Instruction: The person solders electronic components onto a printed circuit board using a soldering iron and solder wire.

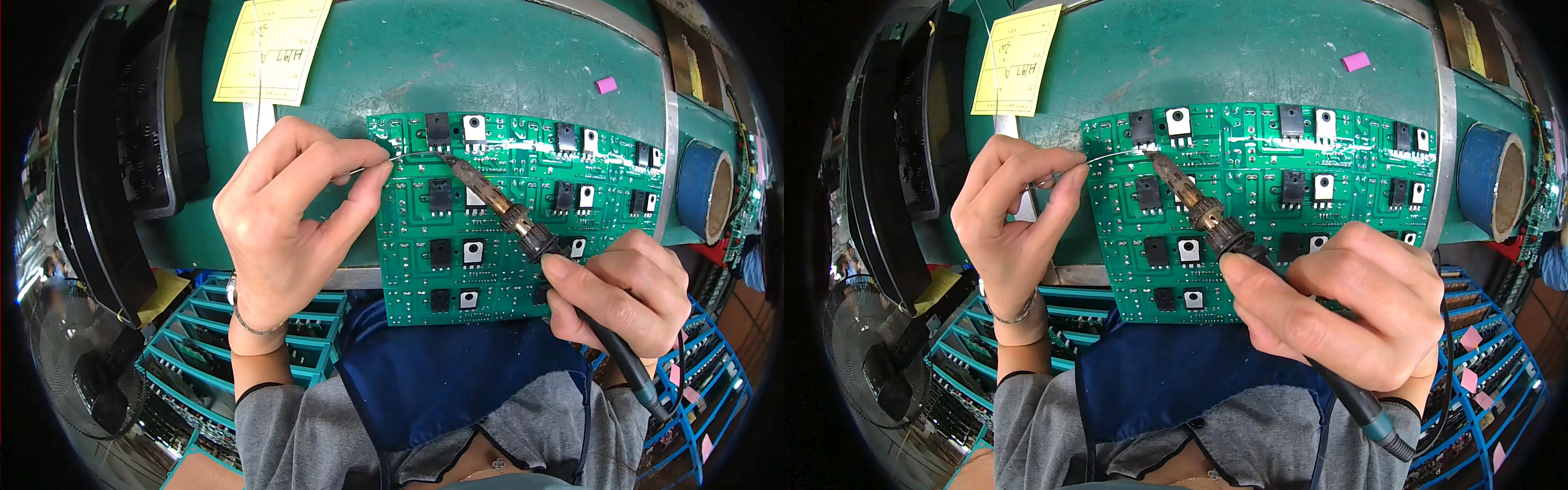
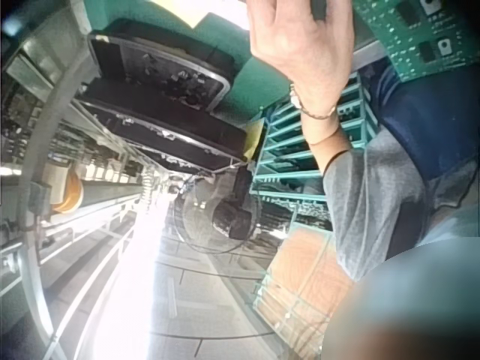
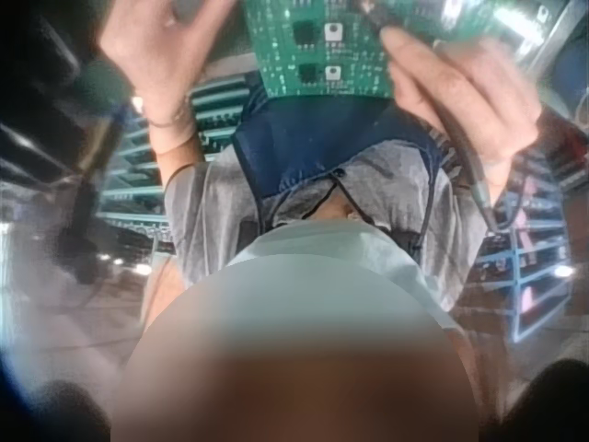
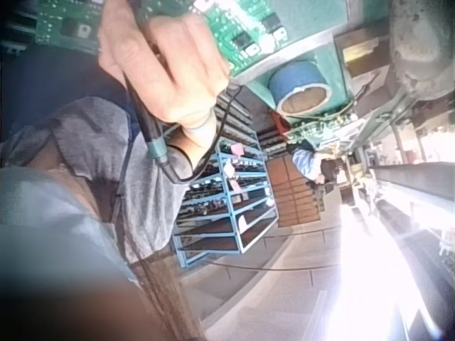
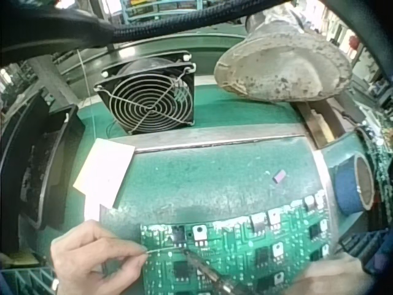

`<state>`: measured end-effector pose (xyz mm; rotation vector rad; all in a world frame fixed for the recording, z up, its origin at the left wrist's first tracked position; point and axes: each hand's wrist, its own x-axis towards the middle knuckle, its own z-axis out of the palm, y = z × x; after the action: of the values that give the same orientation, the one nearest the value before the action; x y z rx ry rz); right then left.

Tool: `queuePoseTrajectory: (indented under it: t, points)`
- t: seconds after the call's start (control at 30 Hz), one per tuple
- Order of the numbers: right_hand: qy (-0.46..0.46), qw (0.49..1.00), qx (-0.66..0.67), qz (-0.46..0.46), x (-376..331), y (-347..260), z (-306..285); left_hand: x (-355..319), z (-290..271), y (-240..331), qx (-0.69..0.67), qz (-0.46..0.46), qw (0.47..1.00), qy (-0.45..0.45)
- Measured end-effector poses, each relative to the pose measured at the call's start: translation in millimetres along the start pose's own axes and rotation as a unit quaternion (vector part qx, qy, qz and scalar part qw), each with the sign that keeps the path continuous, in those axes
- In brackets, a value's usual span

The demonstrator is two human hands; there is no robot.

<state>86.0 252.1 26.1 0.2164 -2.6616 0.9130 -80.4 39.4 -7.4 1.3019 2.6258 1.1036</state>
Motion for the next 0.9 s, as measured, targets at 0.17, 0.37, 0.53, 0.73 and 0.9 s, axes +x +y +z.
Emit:
queuePoseTrajectory:
  t: [0.17, 0.37, 0.53, 0.73, 0.9]
  points:
    - [0.007, 1.0, -0.016, -0.005, -2, -2, 2, -2, 2, 1, -0.002, -0.006, 1.0, -0.005]
    - [0.008, 1.0, -0.018, -0.01, -4, -2, 2, 1, 2, 2, 0.018, 0.006, 1.0, -0.005]
    - [0.004, 1.0, -0.007, -0.008, 1, 1, -1, 2, 2, 1, -0.004, 0.005, 1.0, 0.01]
    - [-0.026, 0.999, 0.031, -0.024, 12, 5, -8, -2, 3, 1, 0.006, -0.001, 1.0, -0.015]
    - [-0.048, 0.998, 0.028, -0.031, 14, 5, -13, -1, 3, 2, 0.007, 0.001, 1.0, -0.02]
